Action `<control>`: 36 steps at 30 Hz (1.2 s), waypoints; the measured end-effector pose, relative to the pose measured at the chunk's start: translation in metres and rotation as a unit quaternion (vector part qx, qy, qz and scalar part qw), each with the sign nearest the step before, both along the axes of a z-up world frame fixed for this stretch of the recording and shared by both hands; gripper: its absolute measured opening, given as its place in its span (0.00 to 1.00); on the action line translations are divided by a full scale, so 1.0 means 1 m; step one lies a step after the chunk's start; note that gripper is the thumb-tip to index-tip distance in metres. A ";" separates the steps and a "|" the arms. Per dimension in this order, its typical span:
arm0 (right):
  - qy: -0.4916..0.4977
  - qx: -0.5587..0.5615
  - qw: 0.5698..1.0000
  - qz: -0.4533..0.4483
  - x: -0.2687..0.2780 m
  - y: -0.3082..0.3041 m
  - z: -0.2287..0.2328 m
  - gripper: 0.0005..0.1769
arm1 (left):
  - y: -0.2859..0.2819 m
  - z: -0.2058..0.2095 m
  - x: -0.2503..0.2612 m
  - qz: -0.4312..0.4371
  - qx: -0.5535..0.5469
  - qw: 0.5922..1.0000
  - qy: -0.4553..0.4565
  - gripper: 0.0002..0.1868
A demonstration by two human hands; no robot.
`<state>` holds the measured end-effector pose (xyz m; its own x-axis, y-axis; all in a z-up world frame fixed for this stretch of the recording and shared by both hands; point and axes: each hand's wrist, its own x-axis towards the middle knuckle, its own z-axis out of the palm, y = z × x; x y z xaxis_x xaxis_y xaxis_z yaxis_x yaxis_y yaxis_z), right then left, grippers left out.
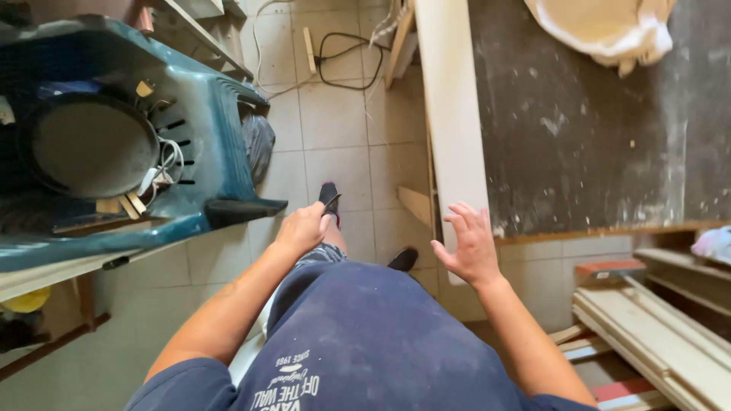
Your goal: Trimming and sanding the edges of a white wooden board at a workbench
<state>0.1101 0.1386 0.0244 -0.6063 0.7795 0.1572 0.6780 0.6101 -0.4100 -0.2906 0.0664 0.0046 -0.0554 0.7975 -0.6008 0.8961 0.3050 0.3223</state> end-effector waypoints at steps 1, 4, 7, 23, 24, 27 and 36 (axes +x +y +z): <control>0.010 -0.011 0.999 -0.036 -0.015 0.013 -0.001 0.30 | 0.007 -0.010 -0.023 0.018 -0.018 1.000 -0.010 0.19; 0.007 -0.016 0.996 -0.086 -0.067 0.063 -0.004 0.30 | 0.025 -0.026 -0.084 0.044 -0.048 0.998 -0.023 0.19; -0.009 -0.016 0.993 -0.115 -0.113 0.110 -0.006 0.33 | 0.039 -0.029 -0.132 0.033 -0.060 0.998 -0.015 0.19; -0.074 0.070 0.985 -0.141 -0.186 0.415 -0.027 0.34 | 0.217 -0.001 -0.162 0.077 -0.037 0.995 -0.051 0.21; -0.074 0.066 0.985 -0.143 -0.192 0.428 -0.025 0.34 | 0.232 0.006 -0.162 0.076 -0.041 0.995 -0.049 0.21; -0.084 0.077 0.986 -0.119 -0.204 0.452 -0.025 0.35 | 0.265 0.029 -0.152 0.060 -0.050 0.995 -0.058 0.20; -0.079 0.043 0.990 -0.113 -0.210 0.467 -0.039 0.18 | 0.385 -0.007 -0.160 -0.017 -0.072 0.989 -0.126 0.17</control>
<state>-0.1003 0.6058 -0.0150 -0.4409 0.8857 0.1455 0.8525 0.4640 -0.2408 -0.4506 0.4512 -0.0019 0.1358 0.7014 -0.6997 0.8033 0.3354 0.4921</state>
